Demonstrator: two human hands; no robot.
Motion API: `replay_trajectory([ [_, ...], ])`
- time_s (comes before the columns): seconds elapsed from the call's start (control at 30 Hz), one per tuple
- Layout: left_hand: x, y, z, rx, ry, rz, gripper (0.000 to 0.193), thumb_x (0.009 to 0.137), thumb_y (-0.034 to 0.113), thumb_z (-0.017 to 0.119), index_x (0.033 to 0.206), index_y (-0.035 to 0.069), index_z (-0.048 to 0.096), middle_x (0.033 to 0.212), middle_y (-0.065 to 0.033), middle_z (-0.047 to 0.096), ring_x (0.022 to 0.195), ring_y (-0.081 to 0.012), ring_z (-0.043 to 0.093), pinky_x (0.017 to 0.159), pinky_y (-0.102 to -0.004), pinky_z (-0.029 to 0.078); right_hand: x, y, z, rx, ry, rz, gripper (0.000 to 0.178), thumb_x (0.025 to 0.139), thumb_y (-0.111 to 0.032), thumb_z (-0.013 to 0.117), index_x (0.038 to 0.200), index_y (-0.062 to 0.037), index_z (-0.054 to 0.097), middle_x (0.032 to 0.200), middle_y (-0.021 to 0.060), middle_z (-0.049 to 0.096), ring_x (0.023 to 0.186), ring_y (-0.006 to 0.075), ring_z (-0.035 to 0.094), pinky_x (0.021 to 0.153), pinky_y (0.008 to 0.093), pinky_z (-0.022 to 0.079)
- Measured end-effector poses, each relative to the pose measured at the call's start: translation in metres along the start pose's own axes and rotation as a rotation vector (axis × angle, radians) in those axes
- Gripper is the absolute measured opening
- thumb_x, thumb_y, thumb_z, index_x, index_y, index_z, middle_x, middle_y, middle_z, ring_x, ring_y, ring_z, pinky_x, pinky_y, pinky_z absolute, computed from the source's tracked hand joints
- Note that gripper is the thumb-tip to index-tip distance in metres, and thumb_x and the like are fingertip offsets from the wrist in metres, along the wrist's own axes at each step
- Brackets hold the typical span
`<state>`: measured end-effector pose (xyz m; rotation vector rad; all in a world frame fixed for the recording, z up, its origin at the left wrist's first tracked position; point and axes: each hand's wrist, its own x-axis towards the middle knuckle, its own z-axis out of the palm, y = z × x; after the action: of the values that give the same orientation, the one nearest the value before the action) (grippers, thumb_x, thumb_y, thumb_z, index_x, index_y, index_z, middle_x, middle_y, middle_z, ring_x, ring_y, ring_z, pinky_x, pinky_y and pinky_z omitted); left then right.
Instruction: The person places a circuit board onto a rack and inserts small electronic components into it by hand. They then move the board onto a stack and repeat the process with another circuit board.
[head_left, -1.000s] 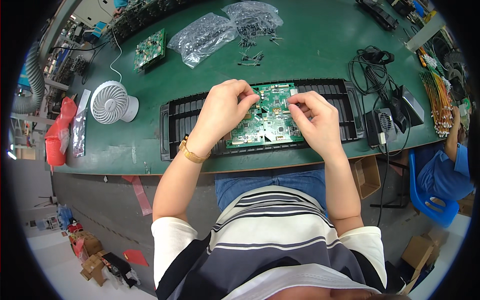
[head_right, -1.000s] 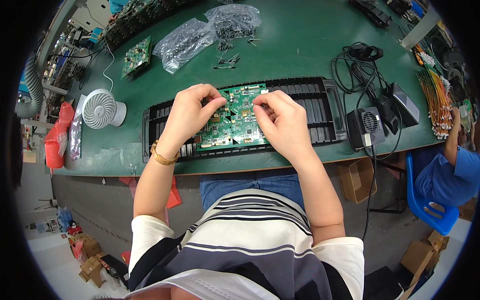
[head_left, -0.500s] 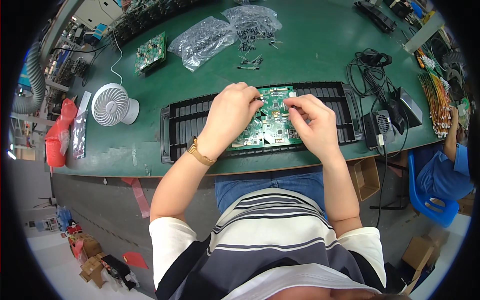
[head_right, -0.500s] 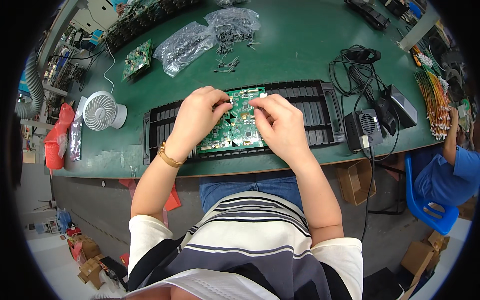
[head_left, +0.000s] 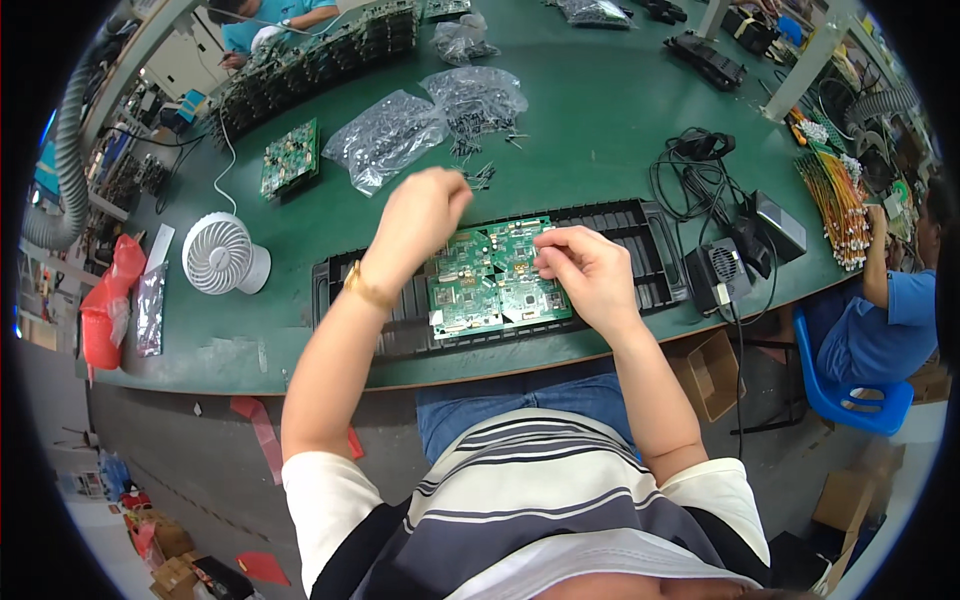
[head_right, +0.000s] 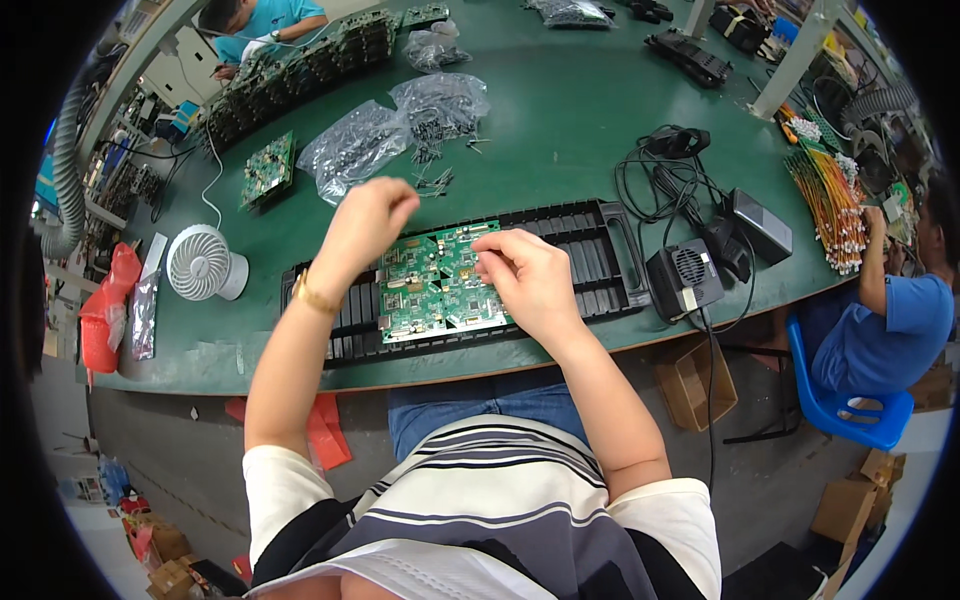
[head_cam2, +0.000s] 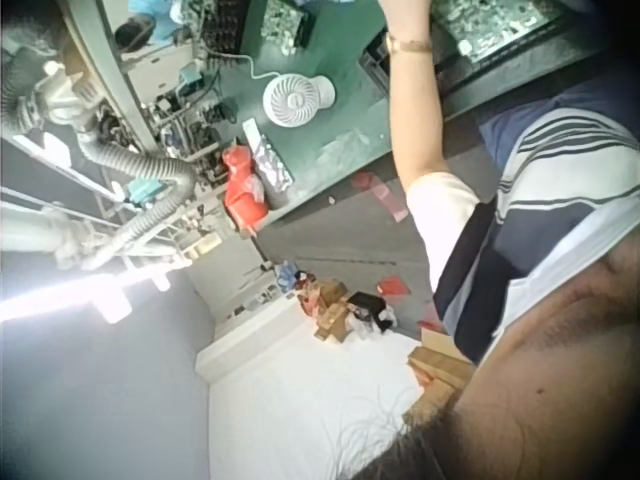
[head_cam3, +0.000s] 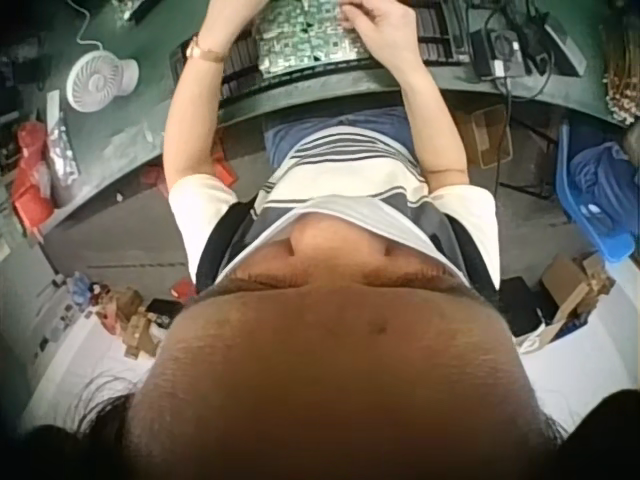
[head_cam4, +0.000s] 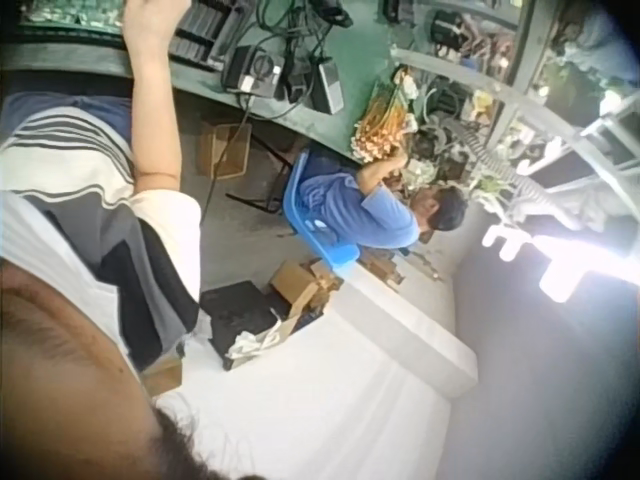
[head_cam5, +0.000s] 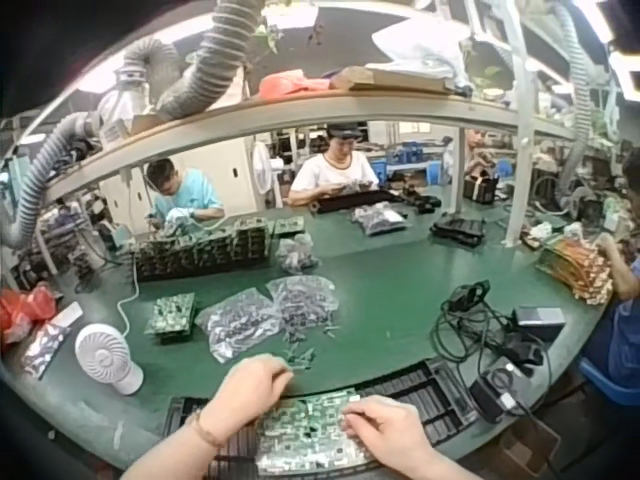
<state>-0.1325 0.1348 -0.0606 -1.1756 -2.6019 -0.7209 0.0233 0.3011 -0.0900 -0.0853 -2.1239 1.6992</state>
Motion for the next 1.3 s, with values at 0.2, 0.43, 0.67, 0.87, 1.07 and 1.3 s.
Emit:
replay_trajectory([
  [0.2,0.032,-0.051,0.029,0.097,-0.083,-0.061,0.01,0.078,0.008,0.063,0.085,0.002,0.067,0.08,-0.0119,0.068,0.072,-0.0322,0.064,0.068,-0.0397,0.051,0.014,0.002,0.004,-0.237,-0.088,-0.084,0.018,0.082,0.007,0.062,0.098,0.001,0.068,0.086,0.0046,0.062,0.064,0.0103,0.057,0.058,0.0192,0.048],
  [0.43,0.038,-0.052,0.042,0.243,-0.148,-0.051,0.007,0.075,0.006,0.062,0.081,0.004,0.065,0.079,-0.0129,0.067,0.071,-0.0345,0.063,0.067,-0.0413,0.051,0.026,-0.005,0.015,-0.334,-0.165,-0.135,0.013,0.08,0.006,0.062,0.09,0.0009,0.068,0.085,0.0038,0.059,0.061,0.0092,0.052,0.055,0.0198,0.043],
  [0.67,0.036,-0.053,0.038,0.217,-0.133,0.021,0.01,0.077,0.006,0.055,0.08,0.0,0.063,0.077,-0.0181,0.067,0.066,-0.0397,0.063,0.062,-0.0462,0.05,0.036,-0.011,0.02,-0.355,-0.237,-0.063,0.008,0.079,0.004,0.062,0.085,0.0009,0.066,0.081,0.0038,0.059,0.06,0.0091,0.05,0.055,0.0206,0.042],
  [0.87,0.024,-0.037,0.017,0.219,-0.084,-0.08,0.009,0.072,0.004,0.059,0.08,0.003,0.063,0.077,-0.0129,0.066,0.067,-0.0347,0.062,0.062,-0.0406,0.049,0.037,-0.009,0.022,-0.423,-0.251,-0.058,0.007,0.08,0.003,0.062,0.085,0.0008,0.066,0.078,0.0035,0.059,0.059,0.0091,0.048,0.054,0.0209,0.041],
  [1.07,-0.002,-0.011,-0.017,0.082,-0.004,-0.035,0.008,0.074,0.002,0.059,0.082,0.002,0.062,0.072,-0.0102,0.064,0.06,-0.0283,0.058,0.058,-0.0359,0.047,0.038,-0.006,0.023,-0.43,-0.232,-0.098,0.006,0.08,0.003,0.063,0.085,0.0005,0.066,0.078,0.003,0.059,0.058,0.0096,0.048,0.054,0.0216,0.04],
  [1.3,-0.042,0.027,-0.041,-0.115,0.093,-0.009,0.008,0.076,0.0,0.062,0.084,0.002,0.061,0.073,-0.0065,0.062,0.059,-0.0187,0.053,0.056,-0.0295,0.044,0.037,-0.007,0.024,-0.454,-0.23,-0.125,0.006,0.08,0.002,0.064,0.085,0.0003,0.066,0.077,0.0029,0.059,0.058,0.0103,0.048,0.053,0.0227,0.04],
])
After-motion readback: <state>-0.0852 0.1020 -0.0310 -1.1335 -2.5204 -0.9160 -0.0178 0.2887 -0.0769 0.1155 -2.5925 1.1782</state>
